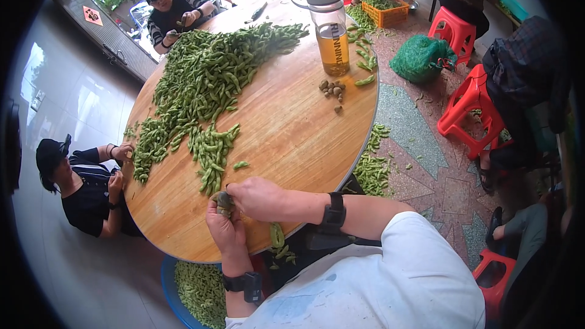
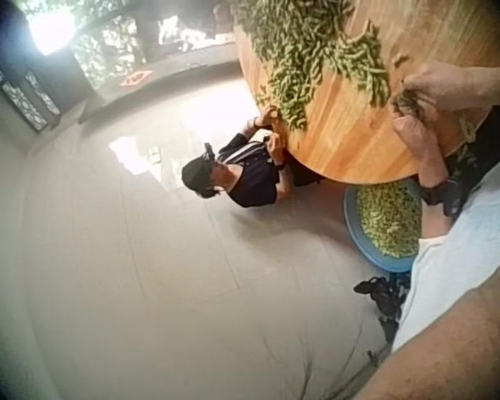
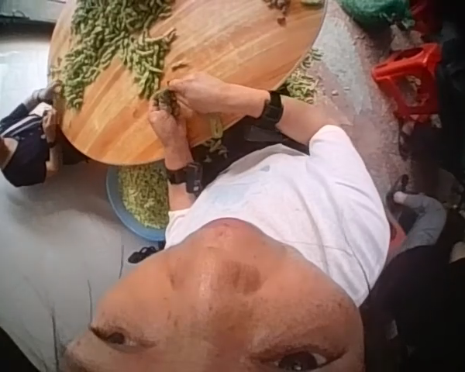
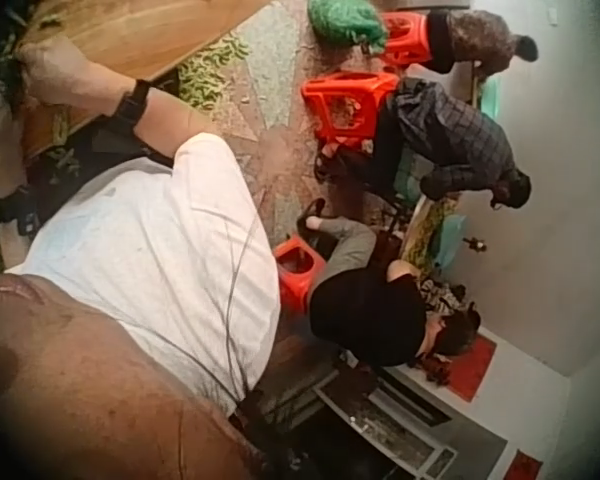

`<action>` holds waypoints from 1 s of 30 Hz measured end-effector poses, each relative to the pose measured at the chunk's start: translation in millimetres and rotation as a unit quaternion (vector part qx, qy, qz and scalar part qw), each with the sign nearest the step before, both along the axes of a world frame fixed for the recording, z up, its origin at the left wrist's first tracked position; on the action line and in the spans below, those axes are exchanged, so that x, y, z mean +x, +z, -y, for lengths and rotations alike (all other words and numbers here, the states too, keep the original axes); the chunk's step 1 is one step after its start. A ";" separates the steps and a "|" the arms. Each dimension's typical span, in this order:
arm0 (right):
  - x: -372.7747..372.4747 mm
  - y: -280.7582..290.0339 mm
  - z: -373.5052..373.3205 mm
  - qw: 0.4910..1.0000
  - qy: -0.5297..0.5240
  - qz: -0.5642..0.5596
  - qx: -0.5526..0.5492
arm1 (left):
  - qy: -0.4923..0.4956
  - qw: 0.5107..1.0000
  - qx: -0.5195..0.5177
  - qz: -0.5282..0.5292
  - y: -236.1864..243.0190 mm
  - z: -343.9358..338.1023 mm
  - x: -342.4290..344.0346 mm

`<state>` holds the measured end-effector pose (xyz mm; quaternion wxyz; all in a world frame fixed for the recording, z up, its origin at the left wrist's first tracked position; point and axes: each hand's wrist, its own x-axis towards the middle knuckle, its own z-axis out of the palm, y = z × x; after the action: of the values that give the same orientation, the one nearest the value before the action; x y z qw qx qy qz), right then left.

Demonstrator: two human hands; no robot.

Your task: The person is peeling edamame beans from their pods by hand and placing them in a bin.

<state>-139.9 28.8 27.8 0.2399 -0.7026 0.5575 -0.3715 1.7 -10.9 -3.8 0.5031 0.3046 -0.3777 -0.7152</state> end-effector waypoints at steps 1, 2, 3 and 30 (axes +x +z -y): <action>-0.3 -0.3 1.7 1.000 0.002 -0.004 0.008 | 0.012 1.000 0.009 0.003 1.2 -0.8 -1.9; -0.2 -0.9 3.1 1.000 0.001 -0.004 0.008 | 0.024 1.000 0.019 0.007 2.2 -1.3 -2.7; 0.0 -1.5 4.3 1.000 -0.001 0.005 0.006 | 0.024 1.000 0.018 0.007 2.8 -1.9 -2.5; 35.6 -16.1 2.0 0.985 -0.077 -0.043 -0.151 | 0.016 0.995 0.095 -0.014 -1.2 -8.3 7.6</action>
<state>-104.3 26.7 11.7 0.0775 -0.7013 0.5573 -0.4377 9.3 -2.5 -5.1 0.4885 0.3473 -0.2957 -0.7439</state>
